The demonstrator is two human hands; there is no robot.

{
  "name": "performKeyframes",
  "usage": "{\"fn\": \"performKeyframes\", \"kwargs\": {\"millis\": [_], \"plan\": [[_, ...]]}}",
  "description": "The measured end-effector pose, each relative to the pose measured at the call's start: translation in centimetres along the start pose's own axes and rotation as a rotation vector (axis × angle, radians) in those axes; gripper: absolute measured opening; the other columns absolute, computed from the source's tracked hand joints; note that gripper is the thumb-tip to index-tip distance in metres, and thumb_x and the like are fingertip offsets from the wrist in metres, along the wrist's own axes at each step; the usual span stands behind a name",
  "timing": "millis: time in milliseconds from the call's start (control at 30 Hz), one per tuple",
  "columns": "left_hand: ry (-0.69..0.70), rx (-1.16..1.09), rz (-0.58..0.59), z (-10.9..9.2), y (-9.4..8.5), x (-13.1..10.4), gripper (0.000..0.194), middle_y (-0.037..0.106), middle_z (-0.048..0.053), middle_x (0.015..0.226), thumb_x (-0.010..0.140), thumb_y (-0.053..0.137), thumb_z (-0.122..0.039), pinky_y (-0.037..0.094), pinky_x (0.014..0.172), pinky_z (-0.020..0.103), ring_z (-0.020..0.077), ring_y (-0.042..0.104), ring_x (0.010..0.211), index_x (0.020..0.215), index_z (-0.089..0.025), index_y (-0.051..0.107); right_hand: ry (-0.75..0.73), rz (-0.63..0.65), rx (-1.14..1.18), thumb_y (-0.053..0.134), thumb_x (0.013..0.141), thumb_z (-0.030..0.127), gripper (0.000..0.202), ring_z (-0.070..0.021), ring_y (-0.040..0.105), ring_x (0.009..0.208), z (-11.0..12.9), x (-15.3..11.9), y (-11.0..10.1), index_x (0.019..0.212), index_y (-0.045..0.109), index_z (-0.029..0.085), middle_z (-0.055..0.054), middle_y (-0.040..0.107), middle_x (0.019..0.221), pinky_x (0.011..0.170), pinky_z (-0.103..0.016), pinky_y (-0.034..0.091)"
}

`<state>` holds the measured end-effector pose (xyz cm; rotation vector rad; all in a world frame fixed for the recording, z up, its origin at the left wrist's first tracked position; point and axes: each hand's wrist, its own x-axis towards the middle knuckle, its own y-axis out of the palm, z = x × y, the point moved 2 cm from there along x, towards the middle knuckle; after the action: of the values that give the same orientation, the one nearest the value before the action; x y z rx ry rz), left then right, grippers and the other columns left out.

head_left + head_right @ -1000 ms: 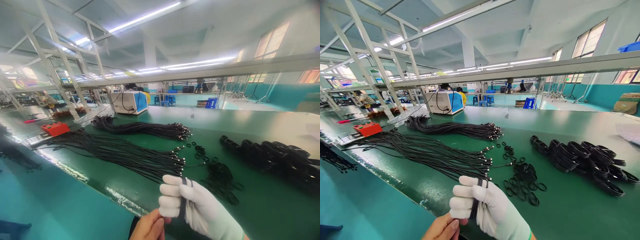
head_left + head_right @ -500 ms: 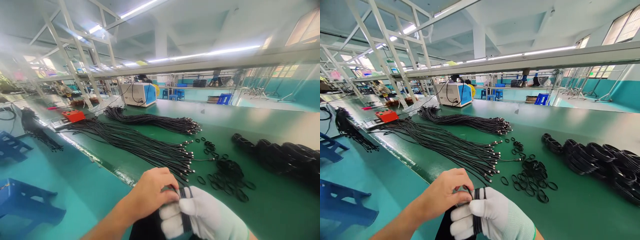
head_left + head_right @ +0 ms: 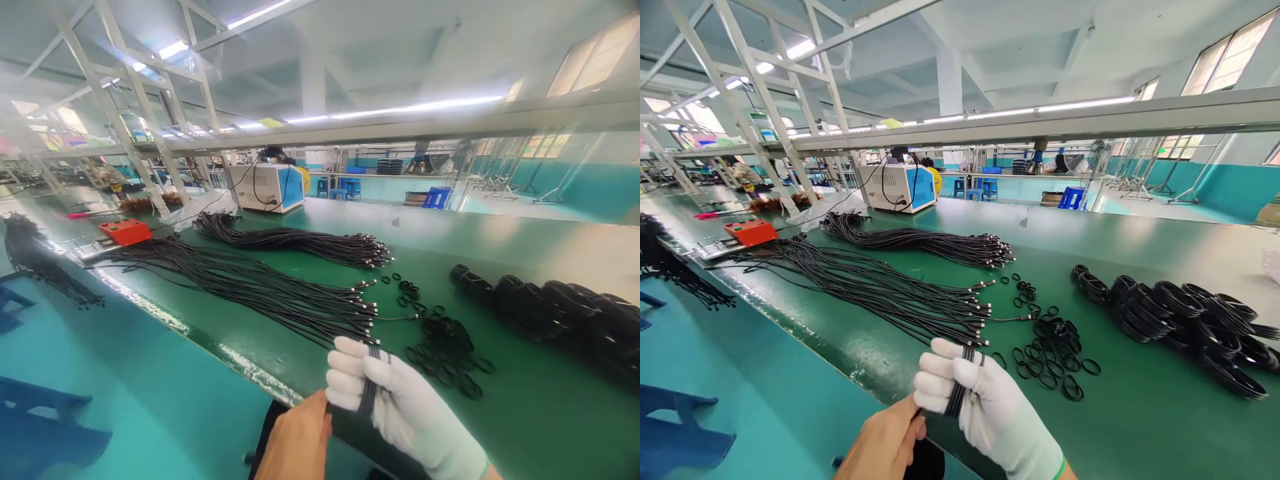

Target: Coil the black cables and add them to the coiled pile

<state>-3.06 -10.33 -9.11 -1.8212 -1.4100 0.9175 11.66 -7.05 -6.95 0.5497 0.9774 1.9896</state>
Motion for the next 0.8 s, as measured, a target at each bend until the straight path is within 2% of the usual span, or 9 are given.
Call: {"fn": "performKeyframes", "kwargs": {"millis": [67, 133, 300, 433, 500, 600, 667, 800], "plan": [[0.007, 0.186, -0.083, -0.7, 0.2, -0.6, 0.029, 0.069, 0.003, 0.085, 0.085, 0.036, -0.011, 0.036, 0.056, 0.025, 0.0195, 0.065, 0.072, 0.096, -0.024, 0.059, -0.014, -0.072, 0.017, 0.066, 0.078, 0.026, 0.030, -0.0177, 0.055, 0.078, 0.7, 0.0, -0.6, 0.104, 0.058, 0.015, -0.007, 0.058, 0.087, 0.079, -0.041, 0.041], [0.092, 0.314, -0.152, -1.6, 0.4, -1.1, 0.029, 0.068, 0.002, 0.084, 0.085, 0.036, -0.011, 0.032, 0.052, 0.026, 0.0194, 0.065, 0.068, 0.098, -0.025, 0.058, -0.022, -0.121, 0.010, 0.067, 0.077, 0.026, 0.033, -0.0215, 0.058, 0.088, 1.2, -0.1, -1.0, 0.107, 0.060, 0.014, -0.010, 0.061, 0.098, 0.087, -0.046, 0.040], [0.385, 0.467, -0.301, -3.6, 0.3, -1.6, 0.017, 0.060, 0.001, 0.064, 0.078, 0.044, -0.010, 0.022, 0.045, 0.031, 0.0175, 0.055, 0.049, 0.074, -0.022, 0.055, -0.039, -0.150, -0.023, 0.069, 0.076, 0.026, 0.036, -0.0246, 0.060, 0.096, 1.8, -0.4, -1.0, 0.108, 0.060, 0.013, -0.014, 0.062, 0.109, 0.095, -0.051, 0.037], [0.666, 0.492, -0.356, -4.3, -2.0, -0.7, 0.017, 0.056, 0.001, 0.061, 0.077, 0.046, -0.009, 0.023, 0.049, 0.031, 0.0150, 0.048, 0.050, 0.065, -0.019, 0.052, -0.032, -0.204, -0.094, 0.070, 0.075, 0.025, 0.039, -0.0248, 0.063, 0.092, 1.3, -0.7, -0.6, 0.109, 0.059, 0.011, -0.015, 0.064, 0.105, 0.092, -0.047, 0.041], [0.821, 0.501, -0.341, -4.5, -3.9, 0.2, 0.019, 0.057, 0.001, 0.064, 0.083, 0.046, -0.012, 0.027, 0.054, 0.030, 0.0142, 0.047, 0.056, 0.067, -0.018, 0.053, 0.006, -0.191, -0.136, 0.068, 0.077, 0.022, 0.034, -0.0214, 0.062, 0.087, 0.8, -0.8, -0.2, 0.108, 0.059, 0.011, -0.013, 0.066, 0.097, 0.085, -0.040, 0.044], [0.953, 0.470, -0.240, -4.7, -6.8, 1.6, 0.019, 0.058, 0.001, 0.070, 0.088, 0.049, -0.024, 0.033, 0.063, 0.028, 0.0138, 0.048, 0.066, 0.072, -0.017, 0.057, 0.078, -0.029, -0.096, 0.061, 0.081, 0.017, 0.022, -0.0170, 0.059, 0.082, 0.1, -0.8, 0.7, 0.102, 0.061, 0.009, -0.010, 0.064, 0.089, 0.080, -0.035, 0.044], [0.982, 0.397, -0.152, -4.8, -8.0, 2.4, 0.016, 0.060, 0.001, 0.075, 0.087, 0.054, -0.027, 0.035, 0.070, 0.028, 0.0137, 0.051, 0.073, 0.075, -0.017, 0.059, 0.115, 0.066, -0.044, 0.058, 0.083, 0.018, 0.020, -0.0176, 0.058, 0.085, -0.3, -0.9, 1.1, 0.100, 0.061, 0.007, -0.011, 0.061, 0.091, 0.084, -0.037, 0.042], [0.918, 0.212, 0.029, -4.5, -8.5, 3.5, 0.005, 0.061, 0.000, 0.087, 0.079, 0.065, -0.022, 0.038, 0.079, 0.024, 0.0128, 0.054, 0.083, 0.081, -0.018, 0.062, 0.198, 0.086, -0.012, 0.060, 0.081, 0.020, 0.029, -0.0201, 0.057, 0.090, -0.9, -1.1, 1.0, 0.107, 0.060, 0.007, -0.014, 0.058, 0.098, 0.089, -0.041, 0.038]]}}
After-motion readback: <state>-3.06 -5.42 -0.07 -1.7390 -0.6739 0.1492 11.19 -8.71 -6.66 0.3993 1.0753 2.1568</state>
